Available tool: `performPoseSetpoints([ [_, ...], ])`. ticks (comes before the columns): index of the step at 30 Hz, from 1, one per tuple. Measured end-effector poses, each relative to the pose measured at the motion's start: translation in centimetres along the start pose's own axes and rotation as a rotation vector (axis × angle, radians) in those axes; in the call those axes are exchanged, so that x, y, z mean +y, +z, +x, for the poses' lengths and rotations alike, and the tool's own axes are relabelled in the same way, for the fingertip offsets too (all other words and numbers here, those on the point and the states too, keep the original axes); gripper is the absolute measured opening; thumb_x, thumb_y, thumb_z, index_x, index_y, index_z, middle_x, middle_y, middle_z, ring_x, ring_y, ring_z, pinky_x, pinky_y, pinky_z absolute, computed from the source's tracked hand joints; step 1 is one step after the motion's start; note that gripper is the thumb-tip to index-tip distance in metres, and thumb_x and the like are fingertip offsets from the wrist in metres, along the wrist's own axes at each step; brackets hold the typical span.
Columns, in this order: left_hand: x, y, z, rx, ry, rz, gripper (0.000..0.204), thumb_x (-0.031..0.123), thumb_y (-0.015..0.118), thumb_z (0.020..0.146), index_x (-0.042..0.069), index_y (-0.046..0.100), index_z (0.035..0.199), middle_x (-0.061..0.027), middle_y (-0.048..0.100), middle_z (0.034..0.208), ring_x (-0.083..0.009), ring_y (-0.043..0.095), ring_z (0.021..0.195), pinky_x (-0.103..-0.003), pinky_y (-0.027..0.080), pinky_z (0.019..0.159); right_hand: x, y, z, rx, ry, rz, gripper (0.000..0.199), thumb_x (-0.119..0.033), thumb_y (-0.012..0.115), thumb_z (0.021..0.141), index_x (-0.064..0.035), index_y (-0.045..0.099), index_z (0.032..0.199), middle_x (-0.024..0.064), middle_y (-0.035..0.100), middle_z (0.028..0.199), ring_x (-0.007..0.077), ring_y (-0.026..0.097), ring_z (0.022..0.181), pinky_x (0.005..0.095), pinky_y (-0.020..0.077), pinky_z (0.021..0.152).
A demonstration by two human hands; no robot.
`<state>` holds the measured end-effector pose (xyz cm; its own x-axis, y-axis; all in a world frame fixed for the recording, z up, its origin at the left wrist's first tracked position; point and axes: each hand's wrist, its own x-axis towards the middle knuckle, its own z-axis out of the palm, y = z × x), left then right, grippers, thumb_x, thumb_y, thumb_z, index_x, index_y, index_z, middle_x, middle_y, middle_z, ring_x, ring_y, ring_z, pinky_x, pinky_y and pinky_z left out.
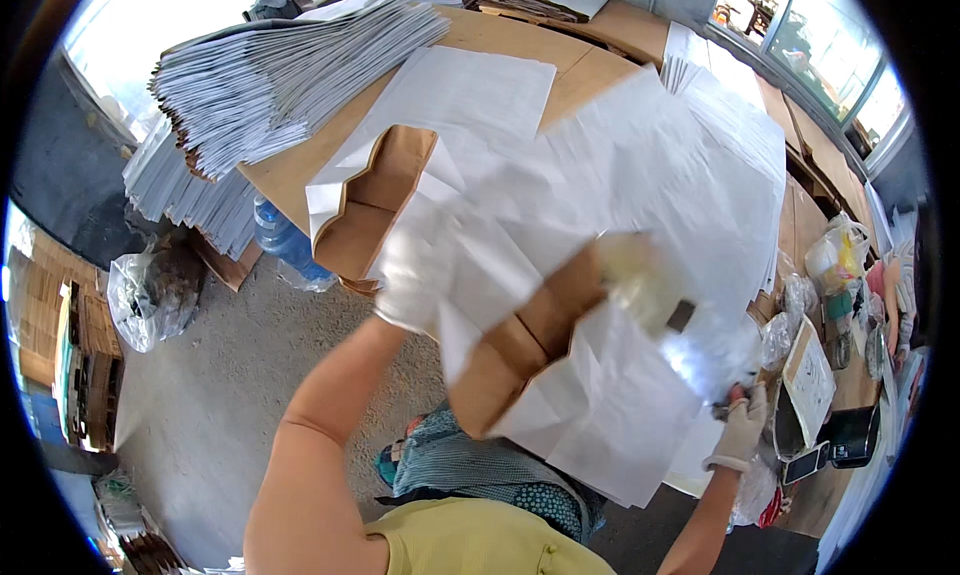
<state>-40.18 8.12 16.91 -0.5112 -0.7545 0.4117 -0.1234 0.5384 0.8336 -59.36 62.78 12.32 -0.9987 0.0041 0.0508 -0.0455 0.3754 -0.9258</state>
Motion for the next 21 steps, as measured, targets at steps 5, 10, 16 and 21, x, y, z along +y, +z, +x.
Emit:
performPoseSetpoints([
  [5,-1.8,-10.6,12.6,0.231,-0.274,0.213,0.033,0.031,0.066,0.1,0.001,0.077,0.108,-0.0132,0.077,0.095,-0.0232,0.07,0.088,-0.037,0.054,0.082,-2.3,-0.2,1.0,0.059,-0.176,-0.293,0.043,-0.004,0.059,0.104,0.0009,0.051,0.147,0.0146,0.062,0.134,0.0171,0.057,0.122,0.0285,0.0489,0.1],
  [10,-11.1,-17.0,17.9,0.235,-0.329,0.283,0.048,0.041,0.064,0.098,0.002,0.074,0.124,-0.0182,0.077,0.109,-0.03,0.07,0.099,-0.039,0.051,0.092,-3.3,1.0,-2.7,0.015,-0.234,-0.45,0.053,-0.002,0.067,0.097,0.0001,0.05,0.148,0.0187,0.063,0.138,0.0279,0.059,0.13,0.0387,0.042,0.114],
  [16,-15.4,-16.6,16.2,0.127,-0.36,0.776,0.051,0.042,0.062,0.098,0.0,0.071,0.126,-0.0237,0.072,0.123,-0.0464,0.065,0.116,-0.048,0.049,0.099,-4.7,0.1,-9.8,-0.371,-0.229,-0.738,0.072,-0.009,0.084,0.078,-0.0023,0.055,0.144,0.0193,0.062,0.139,0.0363,0.058,0.132,0.0432,0.0438,0.114],
  [21,-3.3,-12.9,9.5,0.204,0.261,0.86,0.043,0.03,0.067,0.098,0.007,0.064,0.135,-0.0178,0.067,0.128,-0.0385,0.065,0.114,-0.046,0.051,0.1,-9.1,-1.1,-15.9,-0.719,-0.484,-1.173,0.082,-0.022,0.091,0.063,-0.0072,0.06,0.137,0.0133,0.06,0.141,0.0353,0.054,0.136,0.0463,0.0457,0.111],
])
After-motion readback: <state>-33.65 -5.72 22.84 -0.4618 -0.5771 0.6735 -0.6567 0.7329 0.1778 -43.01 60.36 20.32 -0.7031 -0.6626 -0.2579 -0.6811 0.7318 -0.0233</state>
